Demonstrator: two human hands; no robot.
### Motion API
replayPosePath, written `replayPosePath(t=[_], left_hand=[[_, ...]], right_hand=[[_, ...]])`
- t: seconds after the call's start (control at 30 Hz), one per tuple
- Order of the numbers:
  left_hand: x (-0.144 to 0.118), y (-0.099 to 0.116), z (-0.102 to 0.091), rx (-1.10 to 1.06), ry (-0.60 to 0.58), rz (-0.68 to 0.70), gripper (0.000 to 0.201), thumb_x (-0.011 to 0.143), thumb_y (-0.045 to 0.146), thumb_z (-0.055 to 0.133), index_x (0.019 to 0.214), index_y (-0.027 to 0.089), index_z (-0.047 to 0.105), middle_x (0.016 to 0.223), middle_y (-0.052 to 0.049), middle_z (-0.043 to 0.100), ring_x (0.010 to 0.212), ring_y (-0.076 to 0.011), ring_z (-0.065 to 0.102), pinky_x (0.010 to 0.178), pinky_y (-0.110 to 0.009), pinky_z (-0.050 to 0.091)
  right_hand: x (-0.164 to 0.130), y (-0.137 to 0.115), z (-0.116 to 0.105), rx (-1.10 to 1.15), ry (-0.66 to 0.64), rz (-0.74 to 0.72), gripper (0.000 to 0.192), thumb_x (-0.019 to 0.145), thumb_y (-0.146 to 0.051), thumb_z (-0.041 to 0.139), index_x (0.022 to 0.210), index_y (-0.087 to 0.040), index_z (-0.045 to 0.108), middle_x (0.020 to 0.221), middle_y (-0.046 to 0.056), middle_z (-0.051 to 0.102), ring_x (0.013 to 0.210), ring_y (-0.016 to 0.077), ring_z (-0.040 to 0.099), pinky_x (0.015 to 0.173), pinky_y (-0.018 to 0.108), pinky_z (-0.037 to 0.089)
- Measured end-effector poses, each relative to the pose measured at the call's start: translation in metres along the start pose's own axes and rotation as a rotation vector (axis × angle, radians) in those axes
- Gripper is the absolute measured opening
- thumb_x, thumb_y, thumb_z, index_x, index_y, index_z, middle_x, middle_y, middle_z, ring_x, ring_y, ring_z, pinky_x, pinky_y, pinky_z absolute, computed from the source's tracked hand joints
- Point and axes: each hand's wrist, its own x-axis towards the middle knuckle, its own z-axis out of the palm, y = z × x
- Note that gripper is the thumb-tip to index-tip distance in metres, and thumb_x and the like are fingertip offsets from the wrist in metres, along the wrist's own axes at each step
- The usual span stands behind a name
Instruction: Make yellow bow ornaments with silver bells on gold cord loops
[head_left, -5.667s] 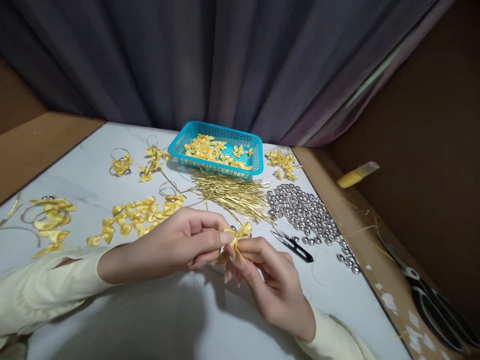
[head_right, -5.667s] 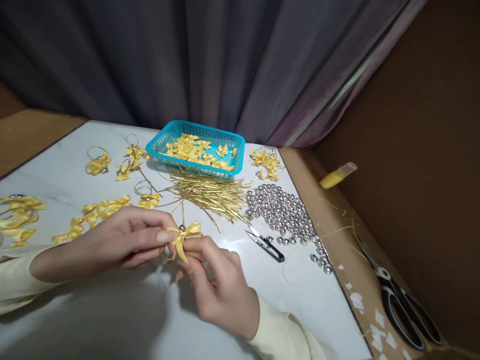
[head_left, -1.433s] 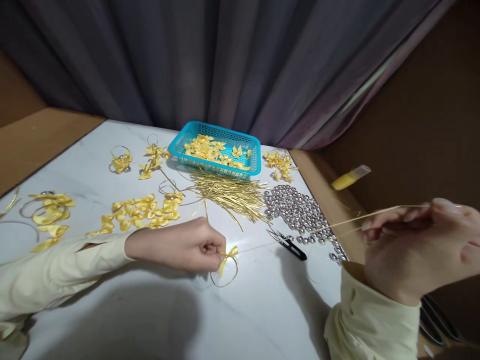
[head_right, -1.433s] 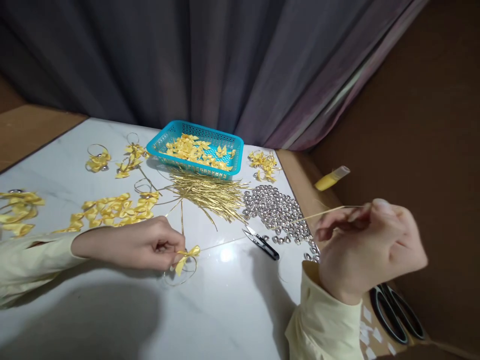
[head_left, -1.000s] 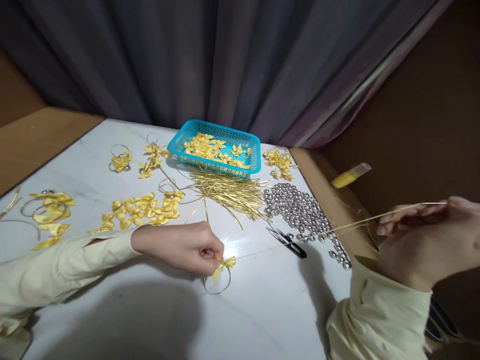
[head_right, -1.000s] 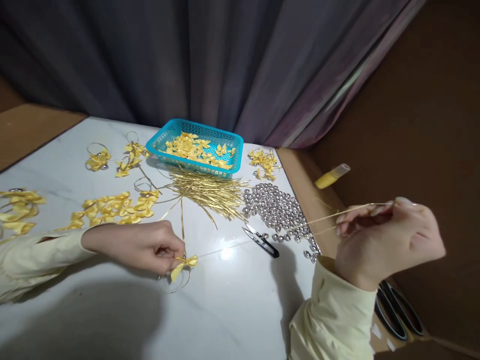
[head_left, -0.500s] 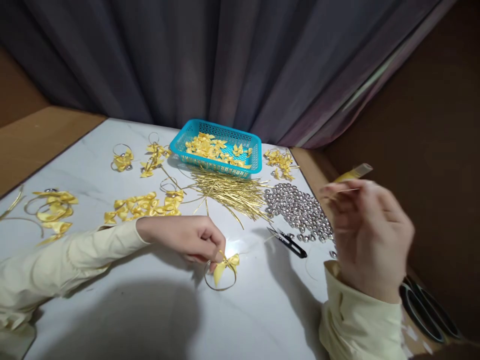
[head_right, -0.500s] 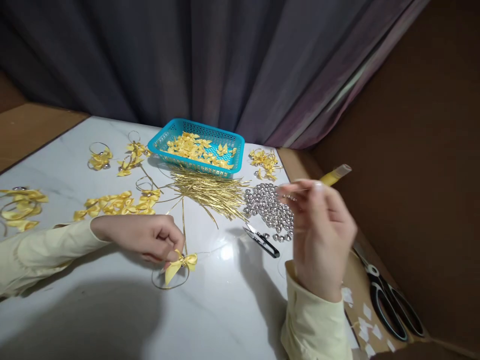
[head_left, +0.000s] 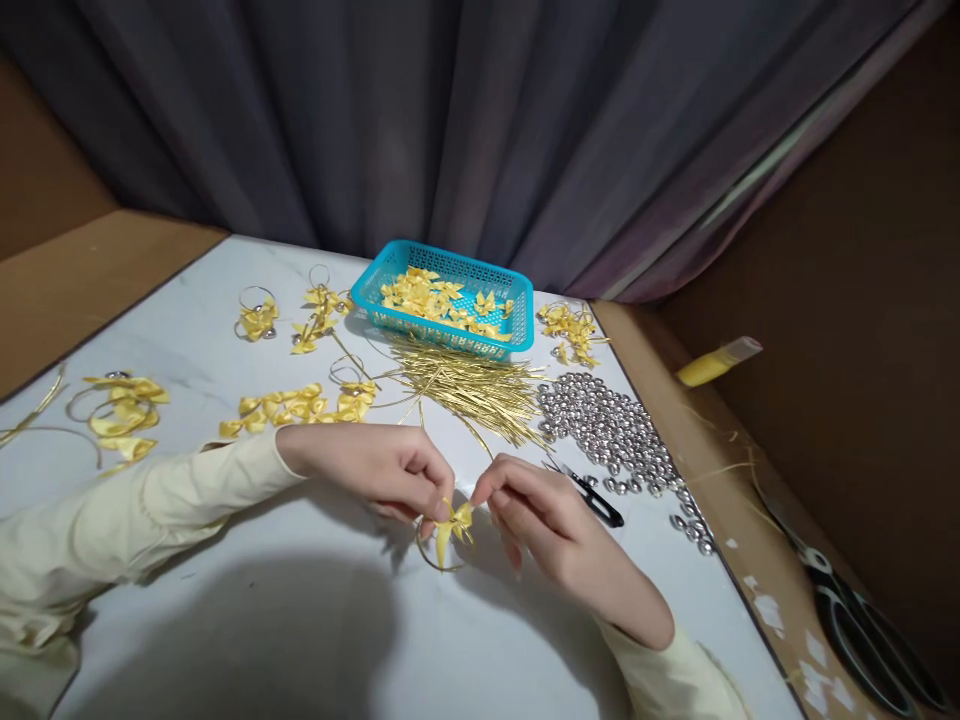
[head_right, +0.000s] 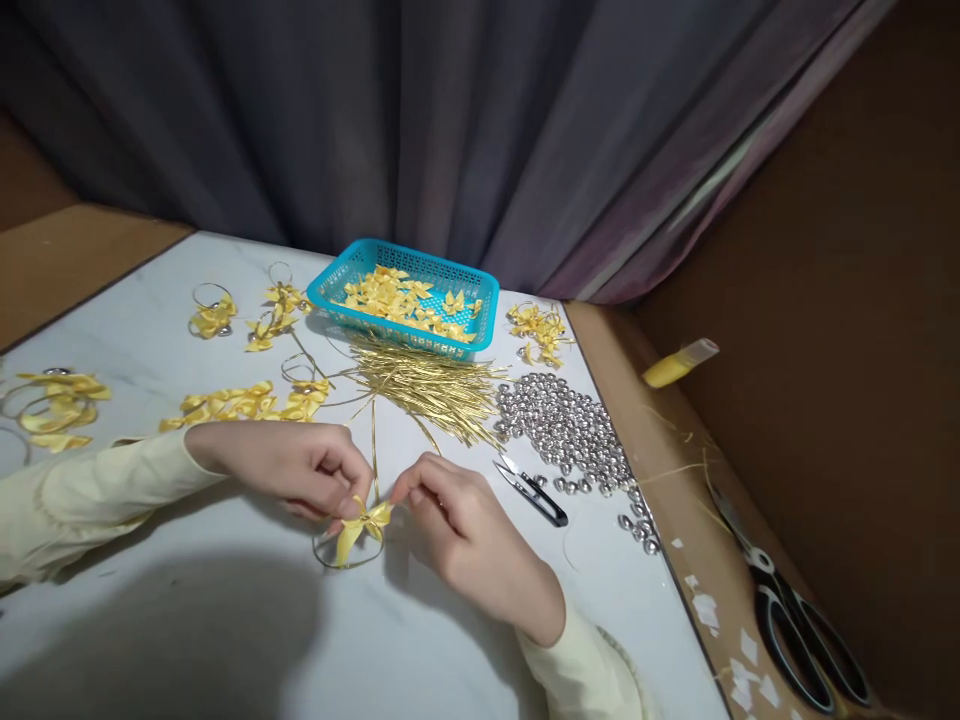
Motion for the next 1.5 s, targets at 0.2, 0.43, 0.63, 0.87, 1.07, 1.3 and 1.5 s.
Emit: replayPosePath(t=[0.2,0.43,0.63,0.87,1.07,1.3,1.5], left_hand=[[0.001,-0.005,-0.002,-0.027,-0.033,-0.013,0.023,0.084,0.029,0.055,0.066,0.015,0.056,0.045,0.008,0.035,0.039,-0.0072,0.028,0.041,-0.020,0.020],[0.002,-0.003,-0.003,-0.012,-0.013,-0.015,0.026,0.085,0.032,0.054,0.064,0.015,0.054,0.045,0.008,0.034,0.039,-0.0070,0.027,0.040,-0.020,0.020],[0.001,-0.005,-0.015,-0.027,-0.010,-0.016,0.036,0.089,0.036,0.039,0.061,0.016,0.050,0.046,0.004,0.043,0.037,-0.0078,0.031,0.038,-0.021,0.022],[-0.004,-0.008,-0.009,0.179,0.032,0.091,0.016,0.082,0.029,0.056,0.076,0.017,0.049,0.055,0.004,0.050,0.048,-0.0095,0.045,0.046,-0.019,0.036],[0.000,-0.007,0.000,0.302,0.221,0.132,0.033,0.093,0.037,0.043,0.067,0.017,0.043,0.050,0.006,0.046,0.045,-0.0071,0.043,0.047,-0.017,0.035],[0.000,-0.009,0.003,0.281,0.210,0.128,0.026,0.095,0.035,0.041,0.079,0.017,0.050,0.053,0.006,0.047,0.046,-0.0071,0.045,0.048,-0.016,0.036],[0.001,-0.009,0.004,0.273,0.240,0.135,0.027,0.094,0.035,0.043,0.077,0.016,0.051,0.055,0.006,0.049,0.047,-0.0068,0.046,0.048,-0.016,0.037]], right_hand=[[0.004,-0.001,0.011,-0.151,0.067,-0.013,0.028,0.082,-0.042,0.059,0.084,-0.015,0.057,0.073,0.001,0.051,0.061,0.0114,0.047,0.054,0.024,0.040],[0.007,0.004,0.015,-0.102,-0.025,-0.024,0.010,0.079,-0.023,0.061,0.075,-0.014,0.061,0.063,-0.002,0.050,0.051,0.0070,0.043,0.049,0.020,0.035],[0.008,0.008,0.010,0.170,-0.150,0.201,0.024,0.085,-0.038,0.057,0.079,-0.015,0.061,0.054,-0.004,0.051,0.037,0.0059,0.046,0.037,0.017,0.034],[0.008,0.012,0.008,0.330,-0.170,0.228,0.039,0.090,-0.047,0.045,0.067,-0.017,0.048,0.047,-0.007,0.044,0.036,0.0049,0.045,0.039,0.016,0.035],[0.006,0.013,0.006,0.405,-0.255,0.184,0.039,0.094,-0.046,0.039,0.069,-0.017,0.046,0.052,-0.007,0.042,0.040,0.0052,0.044,0.043,0.018,0.039],[0.006,0.015,0.005,0.376,-0.256,0.177,0.037,0.095,-0.041,0.039,0.068,-0.017,0.046,0.051,-0.006,0.042,0.041,0.0055,0.043,0.042,0.019,0.036],[0.008,0.014,0.008,0.257,-0.207,0.143,0.036,0.095,-0.039,0.036,0.066,-0.018,0.042,0.051,-0.006,0.042,0.042,0.0065,0.042,0.044,0.020,0.035]])
